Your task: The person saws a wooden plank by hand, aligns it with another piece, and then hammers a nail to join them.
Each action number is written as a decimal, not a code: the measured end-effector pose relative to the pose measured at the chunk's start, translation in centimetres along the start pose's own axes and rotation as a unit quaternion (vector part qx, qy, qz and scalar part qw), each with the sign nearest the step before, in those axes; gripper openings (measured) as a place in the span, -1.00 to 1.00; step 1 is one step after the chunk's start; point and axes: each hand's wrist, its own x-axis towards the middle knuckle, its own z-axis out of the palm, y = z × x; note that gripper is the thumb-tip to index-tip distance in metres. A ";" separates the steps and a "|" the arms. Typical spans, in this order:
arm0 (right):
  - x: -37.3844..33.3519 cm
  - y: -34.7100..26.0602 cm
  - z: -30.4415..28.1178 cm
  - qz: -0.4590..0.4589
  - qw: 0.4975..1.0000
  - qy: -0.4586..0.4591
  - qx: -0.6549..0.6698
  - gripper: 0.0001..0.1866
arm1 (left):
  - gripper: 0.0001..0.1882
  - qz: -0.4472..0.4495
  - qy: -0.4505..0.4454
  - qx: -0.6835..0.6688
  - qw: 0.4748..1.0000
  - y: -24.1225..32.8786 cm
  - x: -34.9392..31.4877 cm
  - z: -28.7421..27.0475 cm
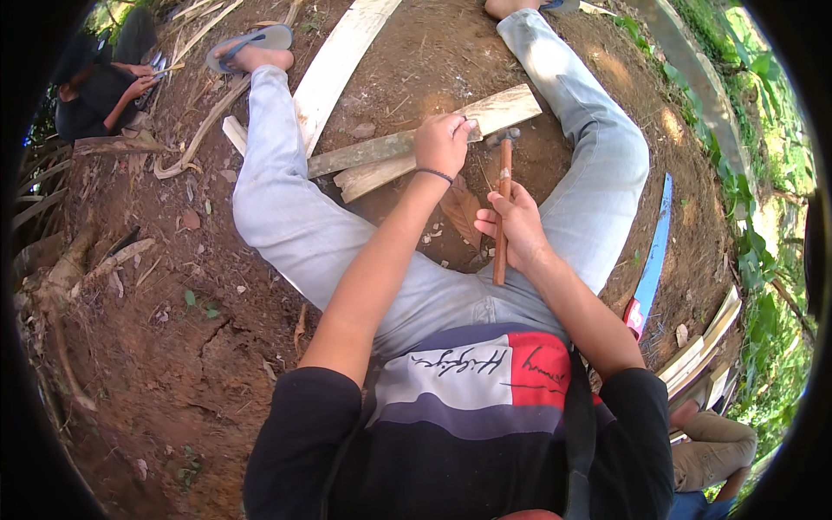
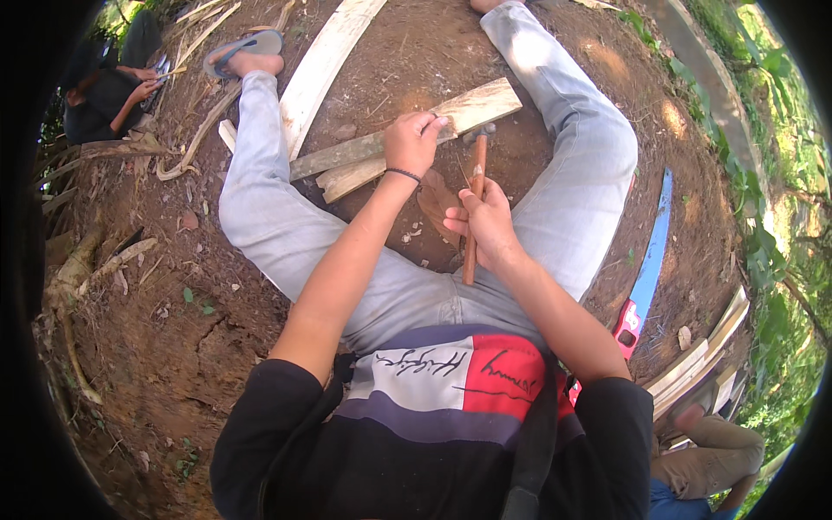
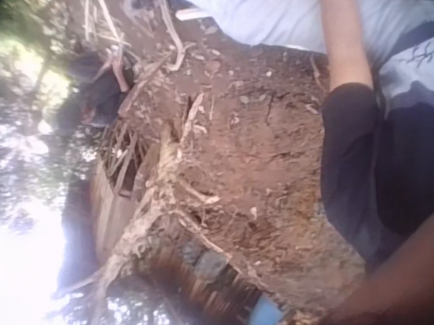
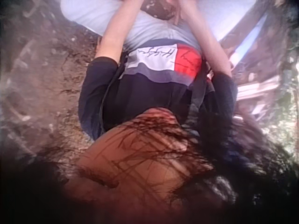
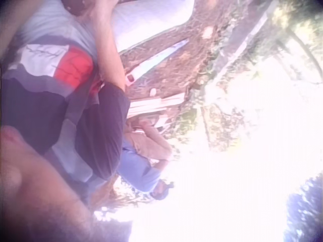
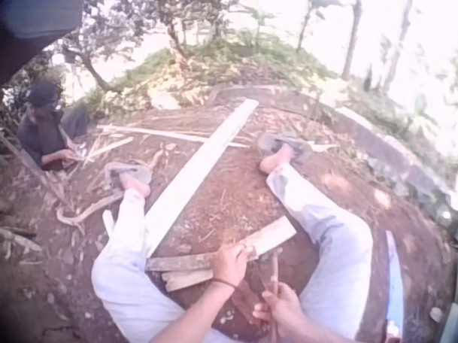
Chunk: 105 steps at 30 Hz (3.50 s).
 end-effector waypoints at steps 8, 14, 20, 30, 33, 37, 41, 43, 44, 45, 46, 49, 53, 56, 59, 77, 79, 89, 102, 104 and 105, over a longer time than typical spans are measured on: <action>-3.8 -4.5 -1.5 -0.329 0.858 -0.011 -0.394 -0.67 | -0.76 0.057 0.050 0.016 0.997 -0.6 -0.7 0.7; -4.6 -6.7 -0.2 -0.349 0.809 -0.004 -0.474 -0.74 | -0.82 0.049 0.034 0.010 0.998 -0.6 -0.7 0.8; -3.5 -6.7 -0.4 -0.339 0.731 -0.002 -0.592 -0.78 | -0.86 0.056 0.030 0.029 0.998 -1.5 -1.3 1.2; -3.0 -6.5 -0.5 -0.372 0.718 0.019 -0.588 -0.78 | -0.85 0.061 0.045 0.014 0.997 -0.9 -1.1 1.1; -3.3 -6.5 -0.2 -0.398 0.723 0.015 -0.564 -0.78 | -0.85 0.055 0.026 0.027 0.998 -0.7 -0.8 0.8; -3.2 -7.0 -0.5 -0.347 0.716 0.006 -0.605 -0.78 | -0.86 0.061 0.050 0.011 0.997 -0.8 -1.2 1.2; -4.2 -7.4 0.4 -0.402 0.723 0.012 -0.561 -0.80 | -0.86 0.079 0.068 0.005 0.995 -1.1 -1.3 1.5; -3.9 -7.2 0.3 -0.397 0.713 0.026 -0.577 -0.81 | -0.87 0.065 0.037 0.027 0.997 -0.5 -0.8 0.8; -3.8 -7.0 0.1 -0.395 0.707 0.032 -0.585 -0.81 | -0.87 0.071 0.055 0.014 0.996 -1.1 -1.4 1.5; -3.5 -6.8 -0.2 -0.377 0.706 0.026 -0.599 -0.81 | -0.87 0.079 0.076 0.003 0.994 -1.0 -1.2 1.5; -3.1 -6.7 -0.8 -0.359 0.704 0.019 -0.612 -0.81 | -0.87 0.077 0.063 0.017 0.995 -1.1 -1.3 1.3; -3.7 -6.6 -0.2 -0.396 0.721 0.027 -0.568 -0.80 | -0.87 0.079 0.049 0.015 0.996 -0.5 -1.2 1.0; -2.9 -5.6 -1.1 -0.307 0.691 0.031 -0.654 -0.80 | -0.87 0.072 0.068 0.004 0.995 -1.0 -1.4 1.3; -3.9 -5.3 -0.4 -0.390 0.717 0.047 -0.576 -0.80 | -0.89 0.086 0.064 0.021 0.994 -0.7 -0.6 1.1; -3.8 -5.2 -0.1 -0.409 0.716 0.054 -0.564 -0.79 | -0.89 0.072 0.035 0.024 0.996 -0.4 -1.1 0.8; -3.0 -5.9 -1.7 -0.343 0.735 0.023 -0.584 -0.77 | -0.66 -0.188 -0.003 0.284 0.940 -4.6 0.2 -3.4; -3.5 -6.4 -1.5 -0.370 0.742 0.024 -0.558 -0.76 | -0.67 -0.190 -0.012 0.313 0.931 -4.1 0.3 -3.2; -2.0 -6.6 -1.5 -0.358 0.733 0.015 -0.578 -0.76 | -0.67 -0.203 -0.048 0.337 0.918 -3.2 0.7 -3.5; -4.4 -7.0 -0.7 -0.454 0.723 -0.002 -0.521 -0.79 | -0.65 -0.187 -0.049 0.329 0.925 -3.5 0.8 -3.5; -2.6 -6.3 -1.4 -0.410 0.704 0.007 -0.580 -0.82 | -0.65 -0.191 -0.051 0.326 0.925 -3.2 0.7 -3.4; -1.9 -5.9 -1.9 -0.382 0.695 0.013 -0.610 -0.82 | -0.65 -0.196 -0.051 0.328 0.923 -3.2 0.6 -3.7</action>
